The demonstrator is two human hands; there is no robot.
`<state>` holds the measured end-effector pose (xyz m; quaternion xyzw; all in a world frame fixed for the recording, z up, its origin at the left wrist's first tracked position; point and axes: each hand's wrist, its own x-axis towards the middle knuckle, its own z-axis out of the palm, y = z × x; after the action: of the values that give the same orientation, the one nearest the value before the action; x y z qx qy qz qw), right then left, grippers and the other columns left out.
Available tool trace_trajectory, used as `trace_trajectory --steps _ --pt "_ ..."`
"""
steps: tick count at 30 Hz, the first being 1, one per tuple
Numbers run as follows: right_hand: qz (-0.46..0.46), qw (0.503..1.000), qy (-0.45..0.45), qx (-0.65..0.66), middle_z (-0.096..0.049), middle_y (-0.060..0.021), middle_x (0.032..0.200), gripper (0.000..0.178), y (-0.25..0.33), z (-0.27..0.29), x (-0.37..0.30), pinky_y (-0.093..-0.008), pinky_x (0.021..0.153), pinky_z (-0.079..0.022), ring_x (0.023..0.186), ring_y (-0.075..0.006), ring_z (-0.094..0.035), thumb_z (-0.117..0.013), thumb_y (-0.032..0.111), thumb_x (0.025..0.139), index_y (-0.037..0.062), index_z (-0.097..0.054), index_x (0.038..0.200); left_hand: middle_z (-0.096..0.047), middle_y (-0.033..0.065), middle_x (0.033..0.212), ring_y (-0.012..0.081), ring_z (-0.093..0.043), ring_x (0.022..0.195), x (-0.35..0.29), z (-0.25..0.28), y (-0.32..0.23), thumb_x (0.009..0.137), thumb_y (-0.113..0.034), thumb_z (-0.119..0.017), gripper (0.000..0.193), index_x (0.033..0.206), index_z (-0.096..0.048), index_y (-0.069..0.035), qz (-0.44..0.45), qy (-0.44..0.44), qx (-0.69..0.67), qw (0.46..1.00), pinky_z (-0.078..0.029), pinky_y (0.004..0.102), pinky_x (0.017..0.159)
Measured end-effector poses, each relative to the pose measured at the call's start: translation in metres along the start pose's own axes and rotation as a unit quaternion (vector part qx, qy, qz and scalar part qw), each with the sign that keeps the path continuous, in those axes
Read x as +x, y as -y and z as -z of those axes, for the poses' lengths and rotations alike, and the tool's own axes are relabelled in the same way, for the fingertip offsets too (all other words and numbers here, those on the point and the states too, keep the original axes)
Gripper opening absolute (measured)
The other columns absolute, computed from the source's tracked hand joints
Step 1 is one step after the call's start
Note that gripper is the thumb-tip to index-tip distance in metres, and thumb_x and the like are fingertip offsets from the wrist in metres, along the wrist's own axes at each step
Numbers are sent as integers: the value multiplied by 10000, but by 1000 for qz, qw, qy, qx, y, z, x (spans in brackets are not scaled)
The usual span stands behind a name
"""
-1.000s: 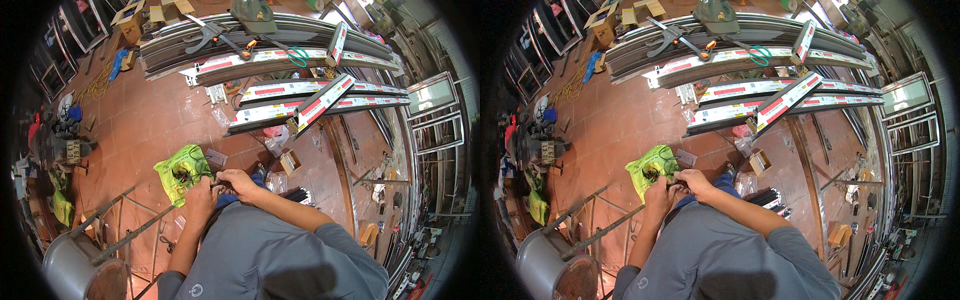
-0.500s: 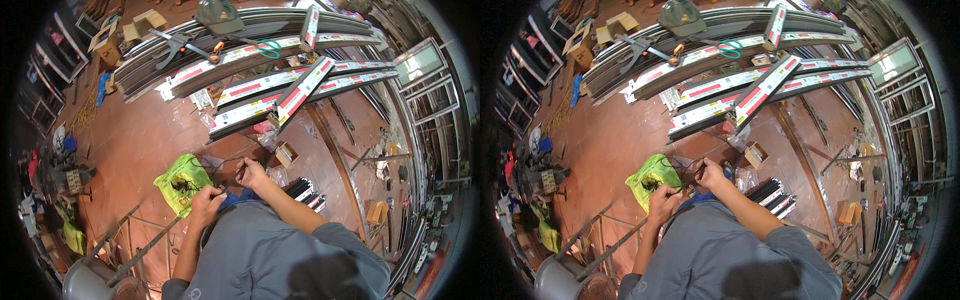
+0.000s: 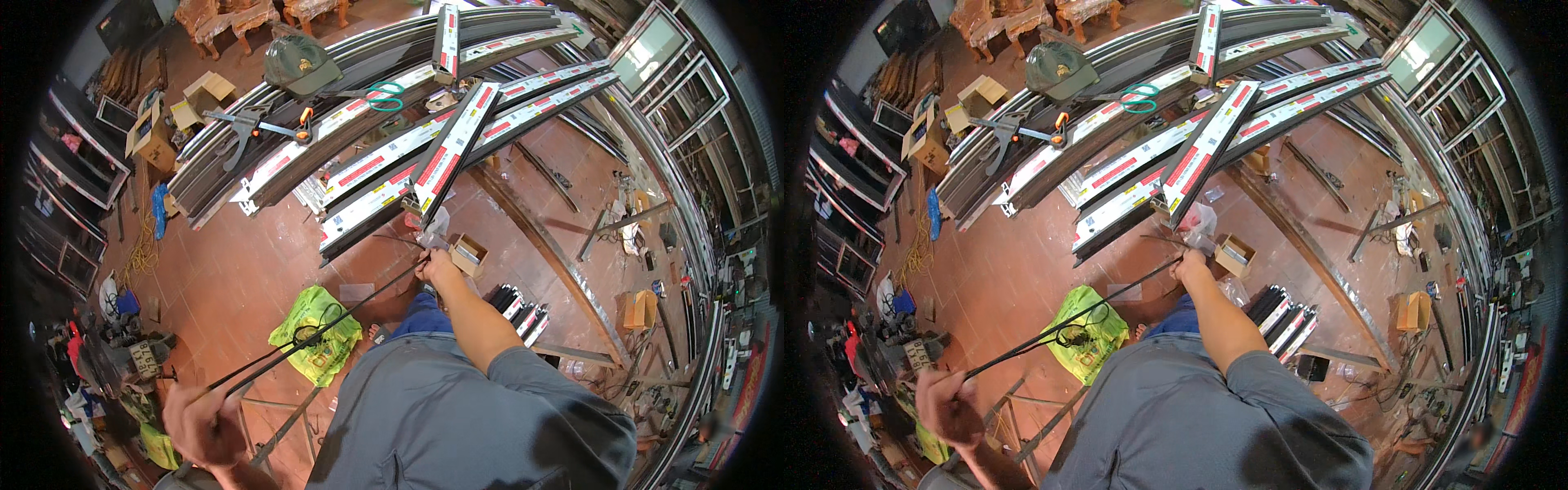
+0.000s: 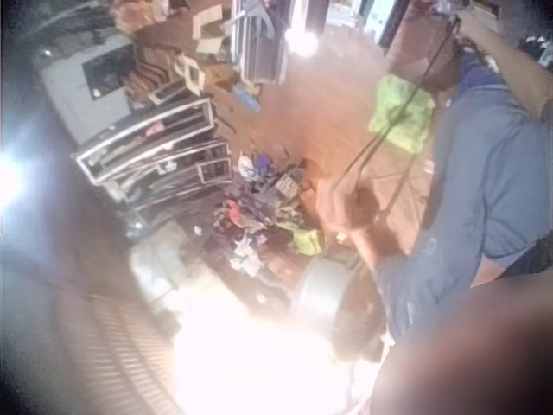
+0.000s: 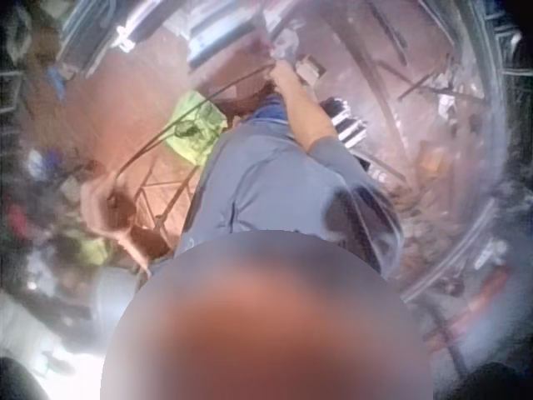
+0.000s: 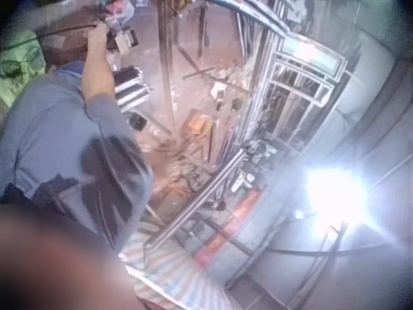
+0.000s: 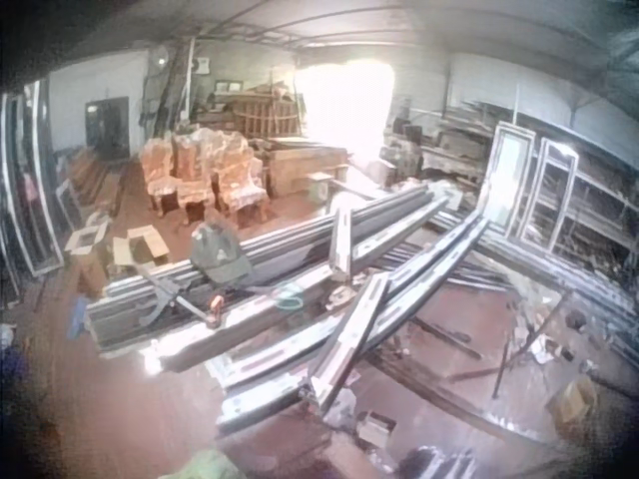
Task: The person assembles aluminum window frames by inserting rubber gaskets into the frame profiles, cutting the gaskets to length, and joining the frame corners. The person uses shears to trim the gaskets and a power drill to fasten the frame corners together.
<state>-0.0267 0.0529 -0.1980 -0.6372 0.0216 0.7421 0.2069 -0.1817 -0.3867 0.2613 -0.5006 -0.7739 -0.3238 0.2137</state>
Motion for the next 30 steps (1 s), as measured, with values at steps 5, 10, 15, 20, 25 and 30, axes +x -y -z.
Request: trace_trajectory --steps 5,10,15,20,25,30 --pt "0 997 -44 66 -518 -31 695 232 29 17 5 -420 576 -342 613 -208 -469 -491 211 1030 171 -504 803 -735 153 1047 270 -686 943 -71 120 115 1057 -195 -699 265 1100 -720 66 -35 -230 251 939 -555 414 919" --pt "62 990 -34 119 -526 -29 739 153 80 72 29 -412 578 -407 608 -209 -490 -515 141 1013 120 -560 869 -749 148 1021 239 -690 872 -34 160 143 1047 -203 -694 260 1162 -759 22 195 -466 160 848 -558 356 788" --pt "151 969 68 185 -564 -18 749 185 96 95 17 -331 541 -412 614 -175 -535 -577 226 1053 123 -576 899 -749 156 1102 323 -690 982 -96 211 272 1036 -276 -687 359 1268 -742 -7 270 -269 380 843 -538 393 886" --pt "211 965 152 -20 -675 -50 884 210 37 65 -96 -370 622 -500 743 -208 -638 -566 295 1089 111 -626 1009 -718 168 1268 279 -674 1131 -126 32 259 1042 -288 -682 422 1336 -680 15 447 -91 161 875 -512 407 1016" --pt "120 913 385 -66 -730 -82 1004 184 -57 45 -180 -440 800 -598 974 -252 -732 -600 257 1067 82 -633 1113 -702 120 1333 216 -659 1195 -102 -219 89 977 -145 -698 461 1409 -631 0 365 255 -254 859 -508 347 1051" --pt "65 934 308 -166 -737 -66 969 168 -84 49 -161 -390 772 -571 896 -196 -693 -683 261 1030 98 -663 1068 -755 183 987 230 -732 886 -92 -334 -22 1020 -306 -673 378 1269 -703 -24 283 372 -388 795 -560 366 808"
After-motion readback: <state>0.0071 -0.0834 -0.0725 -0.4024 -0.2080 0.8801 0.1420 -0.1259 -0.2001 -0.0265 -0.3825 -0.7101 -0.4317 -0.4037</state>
